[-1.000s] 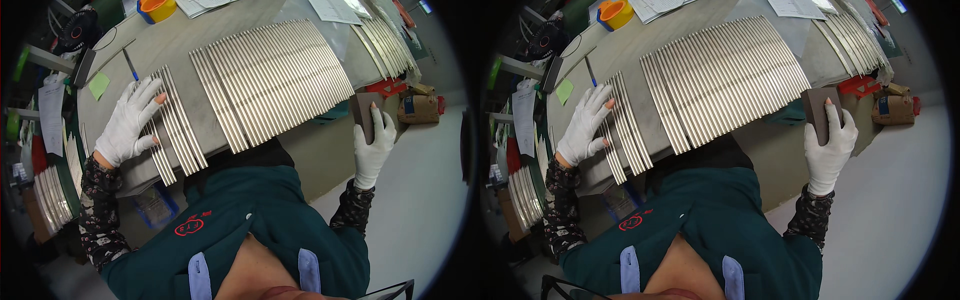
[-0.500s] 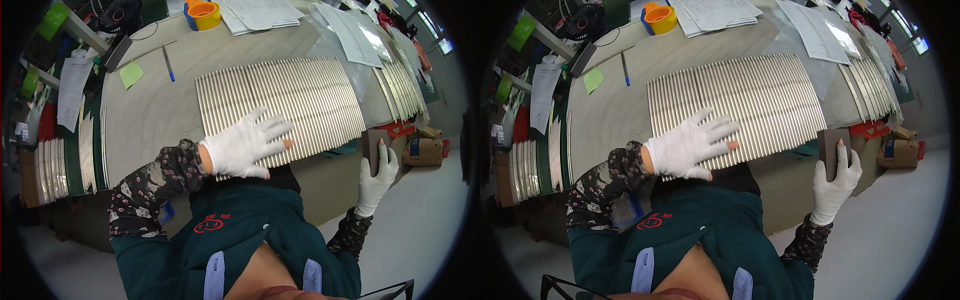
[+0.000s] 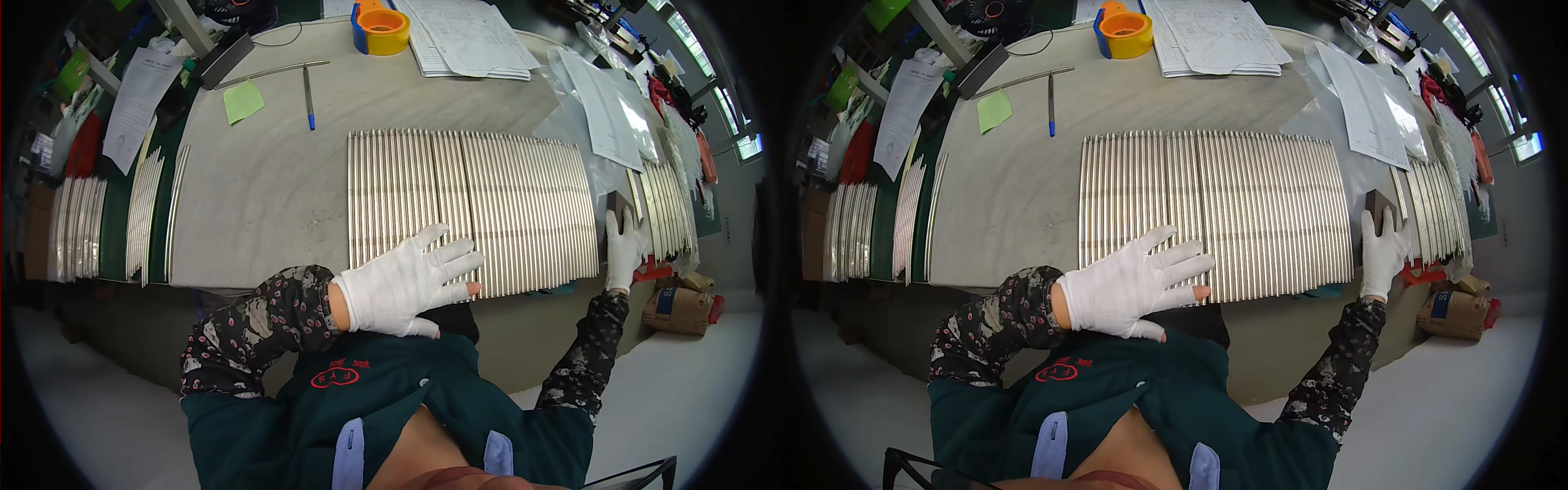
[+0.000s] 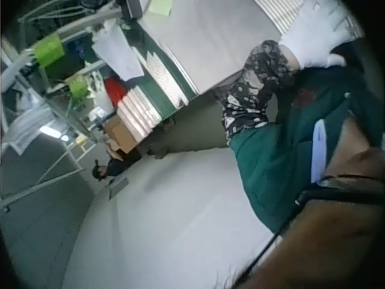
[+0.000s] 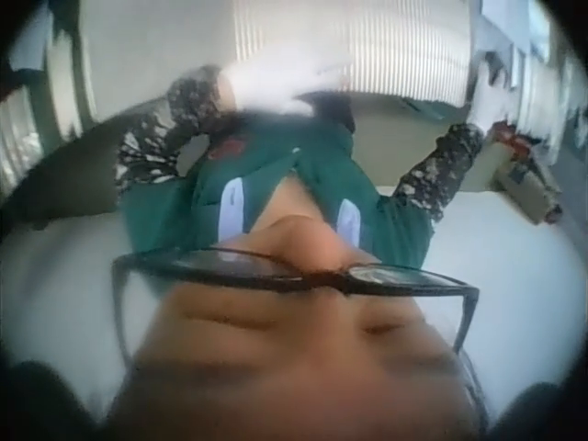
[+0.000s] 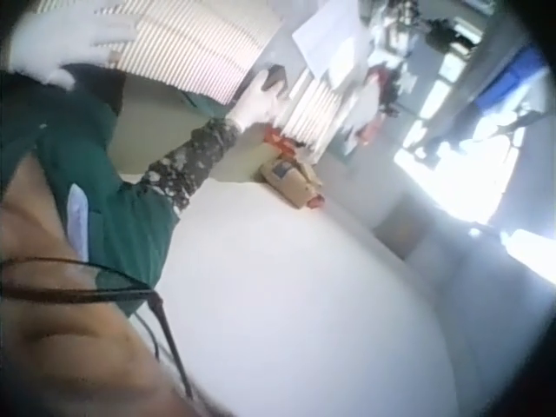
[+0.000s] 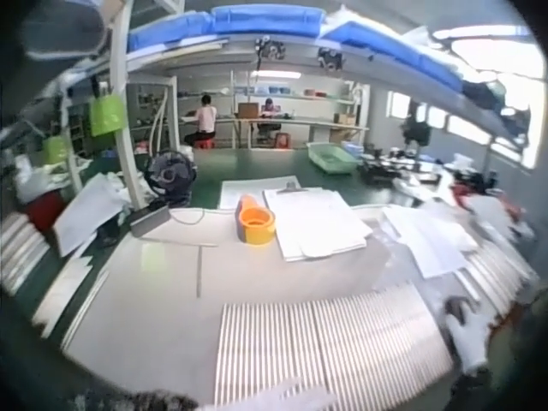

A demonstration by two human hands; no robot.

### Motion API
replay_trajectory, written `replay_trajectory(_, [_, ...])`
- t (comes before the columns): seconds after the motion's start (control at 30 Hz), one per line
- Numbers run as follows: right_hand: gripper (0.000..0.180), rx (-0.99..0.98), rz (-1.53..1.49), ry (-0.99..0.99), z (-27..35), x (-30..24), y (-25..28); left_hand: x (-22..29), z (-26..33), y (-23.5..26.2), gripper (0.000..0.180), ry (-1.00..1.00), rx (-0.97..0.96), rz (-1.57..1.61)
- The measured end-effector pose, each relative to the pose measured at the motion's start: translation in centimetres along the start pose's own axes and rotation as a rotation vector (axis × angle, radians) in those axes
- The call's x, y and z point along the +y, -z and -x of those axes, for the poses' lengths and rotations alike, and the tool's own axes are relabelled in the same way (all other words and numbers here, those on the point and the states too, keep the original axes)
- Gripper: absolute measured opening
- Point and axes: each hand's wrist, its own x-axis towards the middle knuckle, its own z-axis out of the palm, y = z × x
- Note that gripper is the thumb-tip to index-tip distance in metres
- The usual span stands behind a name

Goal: Sanding or polishing a row of thin metal rods using a handheld sanding block.

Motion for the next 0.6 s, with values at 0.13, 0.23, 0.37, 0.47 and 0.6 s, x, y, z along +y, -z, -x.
replay_trajectory(0.13, [0.062,0.063,0.342,0.137,0.5,-1.8,2.8,0.1,0.4,0.3,0.071,0.032,-0.020,0.013])
replay_trajectory(0.23, [0.068,0.073,-0.193,0.507,3.0,-6.0,5.0,0.1,0.9,0.8,0.070,0.022,-0.011,0.020])
replay_trajectory(0.37, [0.081,-0.213,-0.254,0.970,7.3,-11.5,4.9,-0.1,2.1,1.2,0.071,0.040,-0.048,-0.004])
replay_trajectory(0.47, [0.082,-0.343,-0.322,1.044,8.8,-13.7,4.8,0.2,3.5,1.2,0.071,0.060,-0.048,-0.022])
replay_trajectory(0.6, [0.086,-0.415,-0.397,1.097,10.6,-17.7,5.2,-0.1,5.9,1.6,0.073,0.122,-0.074,-0.038])
